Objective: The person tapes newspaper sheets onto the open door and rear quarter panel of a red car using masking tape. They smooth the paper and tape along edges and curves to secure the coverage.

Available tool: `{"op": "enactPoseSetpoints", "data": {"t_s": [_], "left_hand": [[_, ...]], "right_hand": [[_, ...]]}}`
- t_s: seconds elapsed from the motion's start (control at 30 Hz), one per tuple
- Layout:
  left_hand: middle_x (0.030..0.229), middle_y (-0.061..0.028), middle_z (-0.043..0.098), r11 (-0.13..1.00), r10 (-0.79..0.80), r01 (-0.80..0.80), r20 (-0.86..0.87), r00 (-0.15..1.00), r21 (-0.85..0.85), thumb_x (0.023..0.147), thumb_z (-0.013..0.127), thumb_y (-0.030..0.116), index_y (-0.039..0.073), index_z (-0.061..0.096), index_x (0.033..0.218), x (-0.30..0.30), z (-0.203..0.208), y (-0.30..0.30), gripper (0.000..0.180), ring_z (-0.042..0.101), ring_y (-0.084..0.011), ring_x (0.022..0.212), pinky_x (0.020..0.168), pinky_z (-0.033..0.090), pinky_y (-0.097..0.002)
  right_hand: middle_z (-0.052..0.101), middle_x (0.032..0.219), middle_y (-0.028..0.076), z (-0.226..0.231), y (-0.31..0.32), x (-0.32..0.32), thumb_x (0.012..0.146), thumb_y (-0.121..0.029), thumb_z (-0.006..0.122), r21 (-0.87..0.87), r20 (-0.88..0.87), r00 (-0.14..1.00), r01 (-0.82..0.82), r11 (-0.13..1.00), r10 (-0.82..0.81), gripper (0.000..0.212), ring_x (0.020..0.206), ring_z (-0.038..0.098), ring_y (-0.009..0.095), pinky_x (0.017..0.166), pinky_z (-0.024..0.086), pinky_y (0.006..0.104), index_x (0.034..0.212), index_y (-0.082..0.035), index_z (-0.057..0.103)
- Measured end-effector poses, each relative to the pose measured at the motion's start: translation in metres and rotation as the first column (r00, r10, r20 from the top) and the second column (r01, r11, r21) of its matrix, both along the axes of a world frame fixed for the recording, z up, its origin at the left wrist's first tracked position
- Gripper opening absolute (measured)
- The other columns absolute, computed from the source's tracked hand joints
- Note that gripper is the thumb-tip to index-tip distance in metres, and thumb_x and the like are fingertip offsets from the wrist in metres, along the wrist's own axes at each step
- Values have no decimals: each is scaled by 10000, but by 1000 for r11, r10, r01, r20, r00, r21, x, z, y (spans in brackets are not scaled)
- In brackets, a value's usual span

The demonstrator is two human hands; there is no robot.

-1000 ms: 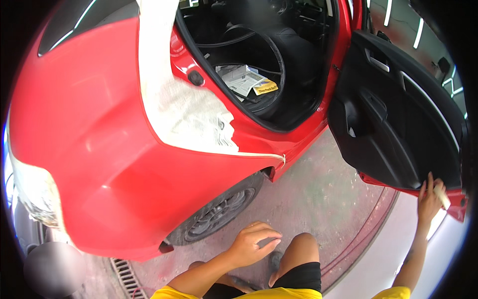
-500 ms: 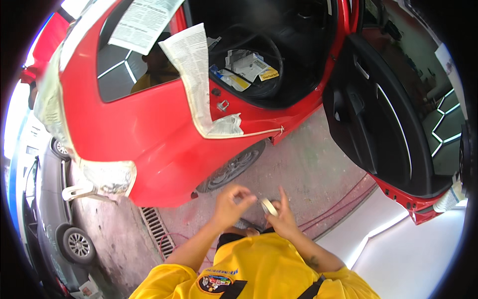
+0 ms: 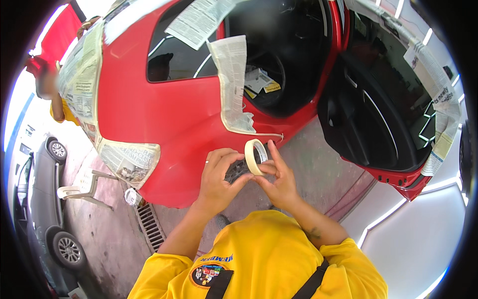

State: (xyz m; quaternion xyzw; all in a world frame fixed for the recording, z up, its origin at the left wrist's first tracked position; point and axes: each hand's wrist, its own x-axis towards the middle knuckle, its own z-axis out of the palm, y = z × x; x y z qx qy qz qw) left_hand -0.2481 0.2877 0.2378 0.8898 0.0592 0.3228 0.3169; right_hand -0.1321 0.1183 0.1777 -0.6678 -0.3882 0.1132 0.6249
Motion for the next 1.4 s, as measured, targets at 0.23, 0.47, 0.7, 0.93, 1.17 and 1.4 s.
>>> {"op": "enactPoseSetpoints", "data": {"t_s": [0.23, 0.47, 0.7, 0.93, 1.17, 1.4], "left_hand": [[1104, -121, 700, 961, 118, -105, 36, 992, -256, 880, 837, 94, 24, 709, 1048, -60, -15, 84, 222, 678, -261, 1033, 914, 536, -375], [1078, -135, 740, 942, 4, -86, -245, 969, -324, 919, 803, 126, 21, 743, 1083, -135, -61, 135, 205, 707, -269, 1026, 915, 544, -372], [1118, -139, 749, 943, -50, -74, -357, 933, -326, 921, 807, 123, 8, 738, 1161, -171, -71, 143, 275, 718, -267, 1069, 949, 549, -372], [1151, -138, 761, 897, 141, -288, -400, 906, -335, 928, 795, 91, 14, 702, 1272, -183, -83, 150, 365, 723, -238, 1105, 972, 548, -371], [1171, -134, 770, 823, 185, -366, -405, 895, -434, 940, 803, 131, 27, 699, 1300, -140, -79, 126, 388, 730, -240, 1105, 962, 546, -392], [1110, -157, 760, 944, 101, -194, -327, 940, -268, 939, 793, 119, -8, 756, 1140, -59, -44, 117, 241, 735, -273, 1059, 939, 560, -381]], "right_hand": [[788, 976, 96, -4, 35, -39, 917, -110, 799, -255, 120, 992, 6, 967, 25, 803, 924, 757, 238, 873, 592, 406, 1633, -99, 437], [704, 931, 125, -97, 86, -29, 920, -319, 835, -468, -290, 944, 0, 884, -154, 900, 778, 667, 177, 721, 552, 349, 1670, -109, 384], [673, 884, 35, -88, 207, 41, 949, -193, 811, -203, -388, 916, 20, 979, -99, 1084, 726, 515, 79, 684, 485, 249, 1769, -162, 103], [578, 724, -9, -113, 225, 52, 925, -178, 809, -326, -246, 961, 41, 945, -127, 1054, 631, 460, 85, 607, 441, 277, 1764, -174, 171], [673, 680, 117, -123, 186, 70, 887, -316, 818, -500, -129, 990, -15, 866, -57, 966, 668, 696, 254, 682, 540, 398, 1701, -148, 326], [669, 943, 73, -66, 122, 38, 882, -63, 760, 59, -430, 876, -215, 975, 219, 1007, 853, 660, 153, 759, 526, 327, 1722, -89, 205]]}}
